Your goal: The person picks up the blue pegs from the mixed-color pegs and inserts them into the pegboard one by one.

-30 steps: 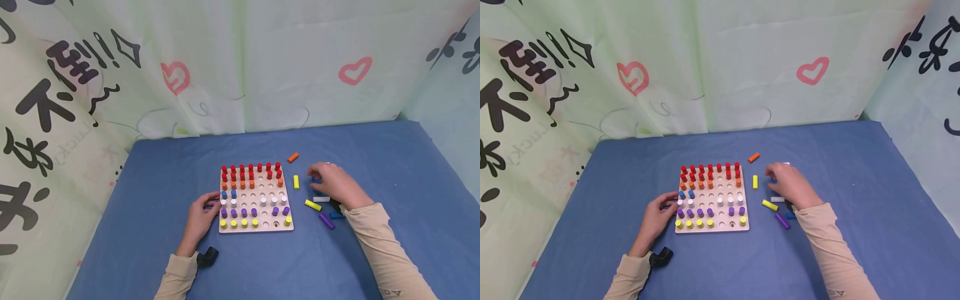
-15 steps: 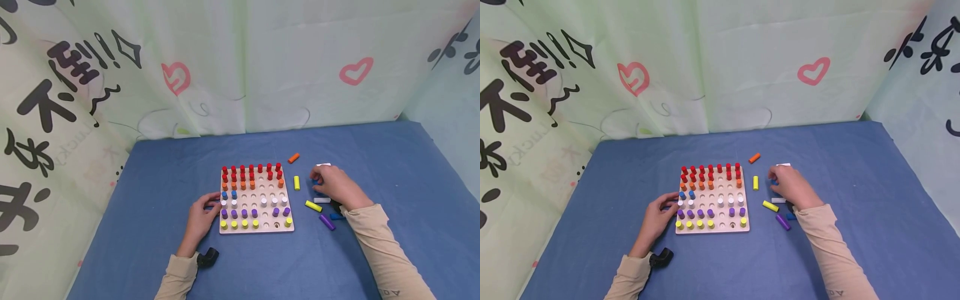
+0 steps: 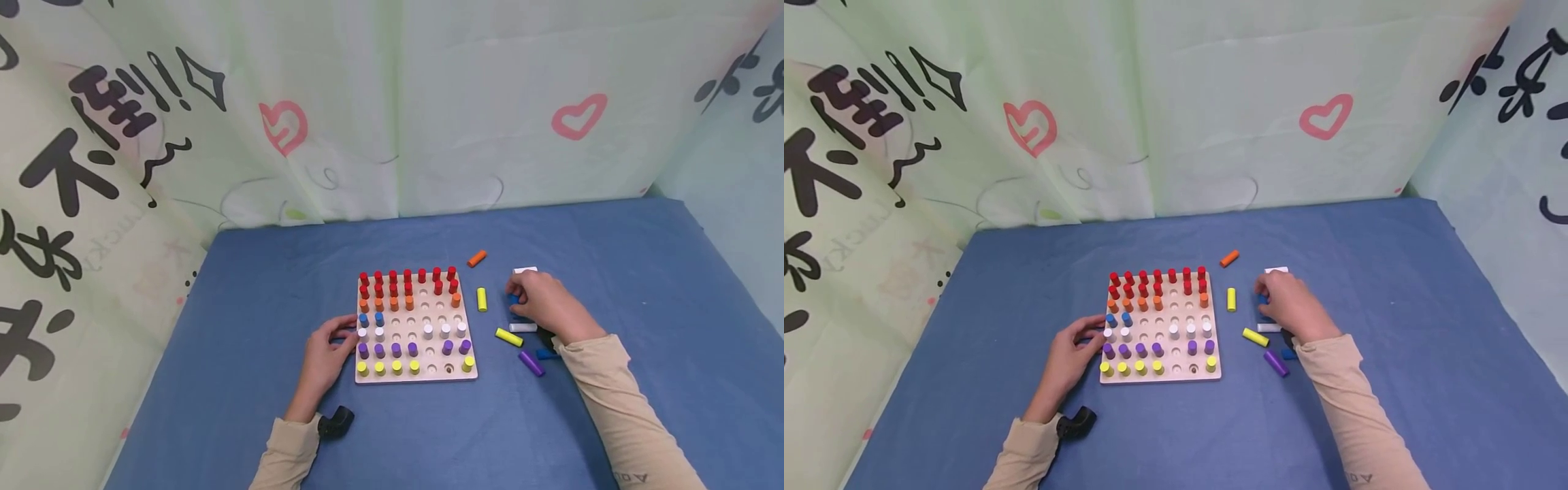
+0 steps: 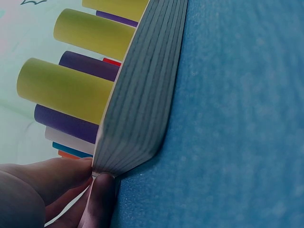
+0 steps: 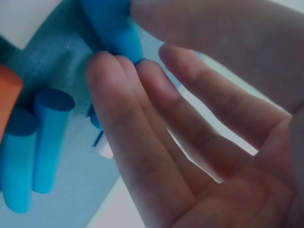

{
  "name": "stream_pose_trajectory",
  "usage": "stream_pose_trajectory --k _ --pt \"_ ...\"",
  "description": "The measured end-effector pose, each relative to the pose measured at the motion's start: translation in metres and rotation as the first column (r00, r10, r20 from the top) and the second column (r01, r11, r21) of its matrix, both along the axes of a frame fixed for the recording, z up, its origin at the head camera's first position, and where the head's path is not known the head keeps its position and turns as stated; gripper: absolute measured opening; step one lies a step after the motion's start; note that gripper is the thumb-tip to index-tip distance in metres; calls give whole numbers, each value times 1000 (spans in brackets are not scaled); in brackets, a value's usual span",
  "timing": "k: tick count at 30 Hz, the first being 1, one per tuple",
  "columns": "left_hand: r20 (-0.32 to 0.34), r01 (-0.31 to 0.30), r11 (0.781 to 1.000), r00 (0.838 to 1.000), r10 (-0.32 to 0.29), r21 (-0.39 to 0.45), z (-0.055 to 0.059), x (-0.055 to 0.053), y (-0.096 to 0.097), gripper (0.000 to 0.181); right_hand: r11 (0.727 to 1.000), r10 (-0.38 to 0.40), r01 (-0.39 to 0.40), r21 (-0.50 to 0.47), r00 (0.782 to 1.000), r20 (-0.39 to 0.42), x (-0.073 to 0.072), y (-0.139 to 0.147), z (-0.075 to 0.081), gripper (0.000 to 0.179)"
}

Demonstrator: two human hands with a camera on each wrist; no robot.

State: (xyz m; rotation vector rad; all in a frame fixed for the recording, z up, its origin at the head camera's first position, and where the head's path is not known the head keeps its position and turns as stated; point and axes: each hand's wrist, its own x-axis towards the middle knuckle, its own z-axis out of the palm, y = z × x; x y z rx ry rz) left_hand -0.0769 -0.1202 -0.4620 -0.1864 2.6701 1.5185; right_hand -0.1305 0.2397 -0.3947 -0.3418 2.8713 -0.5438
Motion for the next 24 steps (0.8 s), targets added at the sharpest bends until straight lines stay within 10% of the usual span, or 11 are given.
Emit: stream_pose_trajectory --k 24 --pt "7 2 1000 1000 -2 -6 1 2 -1 35 997 -77 77 -5 997 22 1 -4 -2 27"
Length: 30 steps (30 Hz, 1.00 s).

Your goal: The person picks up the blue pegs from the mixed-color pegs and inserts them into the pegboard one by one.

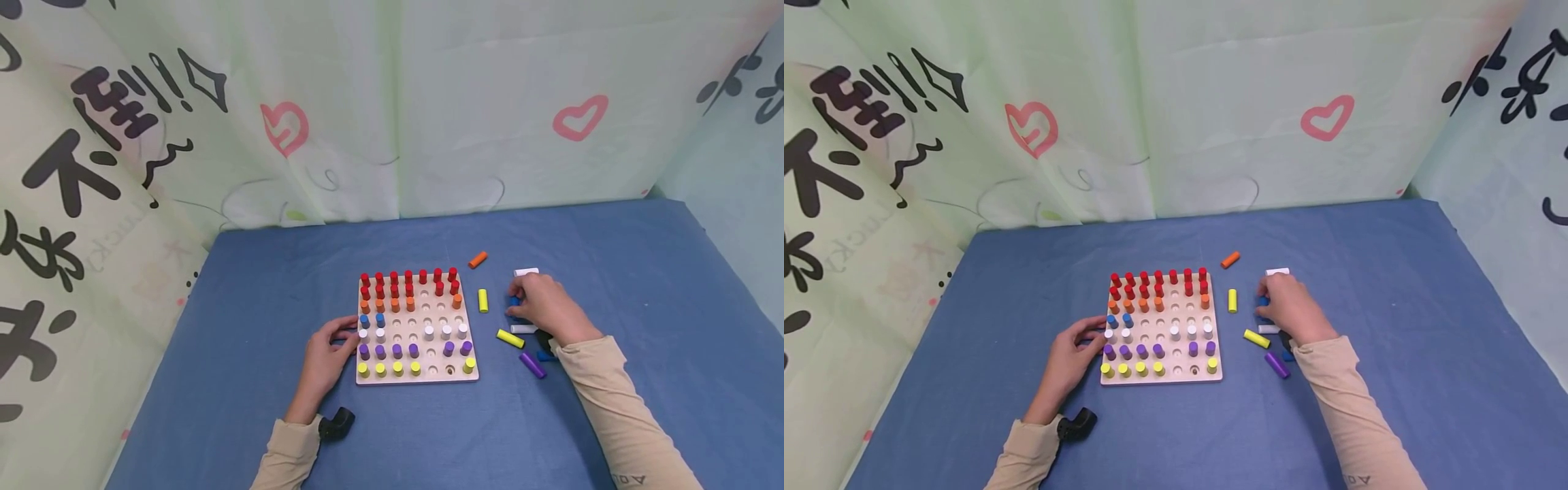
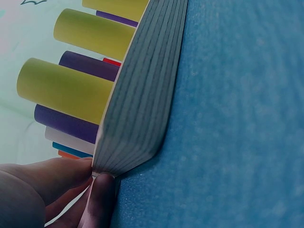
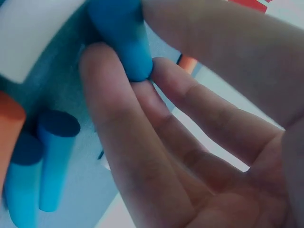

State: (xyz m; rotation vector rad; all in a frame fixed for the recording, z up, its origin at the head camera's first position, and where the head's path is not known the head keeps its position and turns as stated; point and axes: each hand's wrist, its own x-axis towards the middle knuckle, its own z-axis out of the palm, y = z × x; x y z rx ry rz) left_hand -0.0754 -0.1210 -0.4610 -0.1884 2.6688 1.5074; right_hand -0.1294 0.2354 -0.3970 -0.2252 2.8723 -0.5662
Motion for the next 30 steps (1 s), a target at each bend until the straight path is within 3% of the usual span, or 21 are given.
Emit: stream_pose_trajectory --k 12,30 --pt "-6 -7 1000 1000 7 0 -1 -1 1 35 1000 -6 6 -6 1000 -3 1 -1 -3 22" --pt "-11 0 1000 1000 0 4 0 -1 1 35 997 16 -20 -74 999 -48 5 -8 13 19"
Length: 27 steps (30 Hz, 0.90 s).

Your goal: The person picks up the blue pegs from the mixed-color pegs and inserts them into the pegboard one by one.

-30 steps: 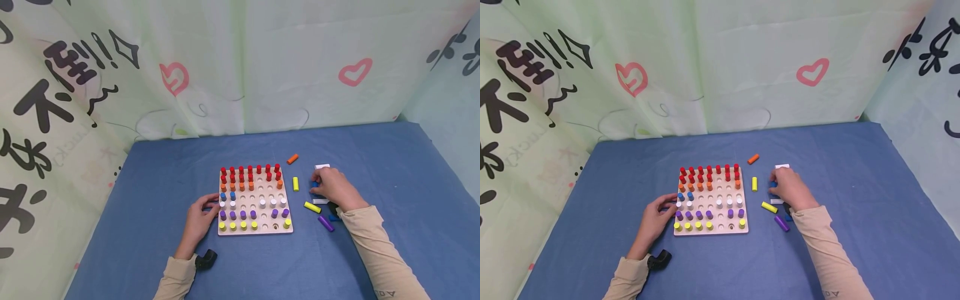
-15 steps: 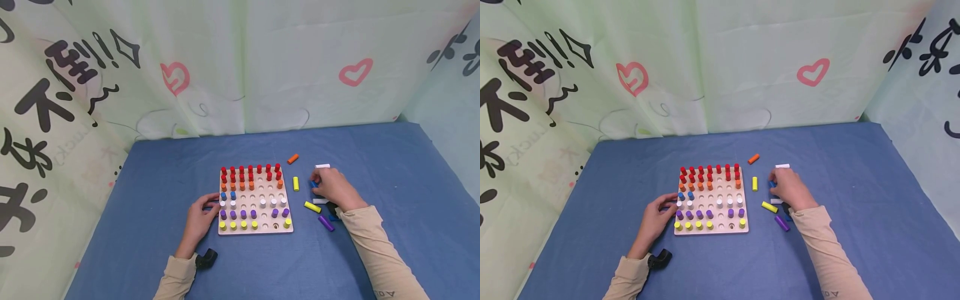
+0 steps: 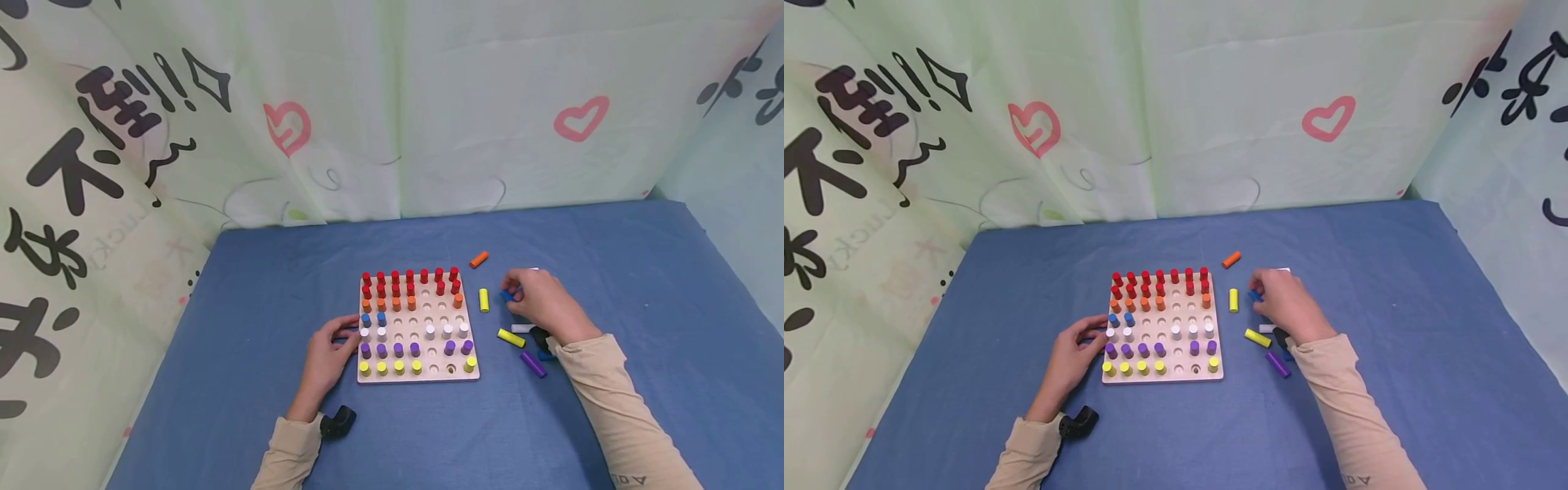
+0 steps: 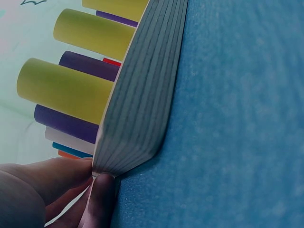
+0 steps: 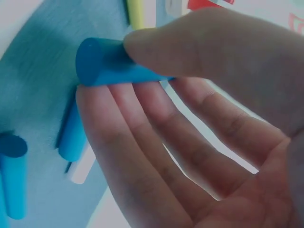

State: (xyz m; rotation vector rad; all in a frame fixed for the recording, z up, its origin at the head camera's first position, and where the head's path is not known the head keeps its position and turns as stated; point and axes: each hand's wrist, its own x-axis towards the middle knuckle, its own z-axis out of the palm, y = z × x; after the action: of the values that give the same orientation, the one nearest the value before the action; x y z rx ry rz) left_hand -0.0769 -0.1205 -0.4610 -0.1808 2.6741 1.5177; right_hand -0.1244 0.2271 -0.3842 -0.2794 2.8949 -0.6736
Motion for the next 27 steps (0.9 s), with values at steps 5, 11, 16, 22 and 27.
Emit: stream_pose_trajectory --k 5,11,16,22,27 --pt "2 -3 1000 1000 3 -4 -1 0 0 35 1000 15 -15 -13 1000 -14 0 -3 2 22" --pt "6 -5 1000 1000 5 3 -1 0 0 35 999 26 -27 -21 999 -31 0 -7 5 22" --pt "8 -7 1000 1000 7 2 -2 -1 0 35 999 23 -24 -25 999 -29 0 -10 9 22" --pt "13 -7 1000 1000 7 2 -2 -1 0 35 999 23 -24 -42 999 -22 2 -15 14 22" --pt "9 -2 1000 1000 2 1 -1 -1 0 35 998 24 -25 -55 1000 -19 3 -18 17 23"
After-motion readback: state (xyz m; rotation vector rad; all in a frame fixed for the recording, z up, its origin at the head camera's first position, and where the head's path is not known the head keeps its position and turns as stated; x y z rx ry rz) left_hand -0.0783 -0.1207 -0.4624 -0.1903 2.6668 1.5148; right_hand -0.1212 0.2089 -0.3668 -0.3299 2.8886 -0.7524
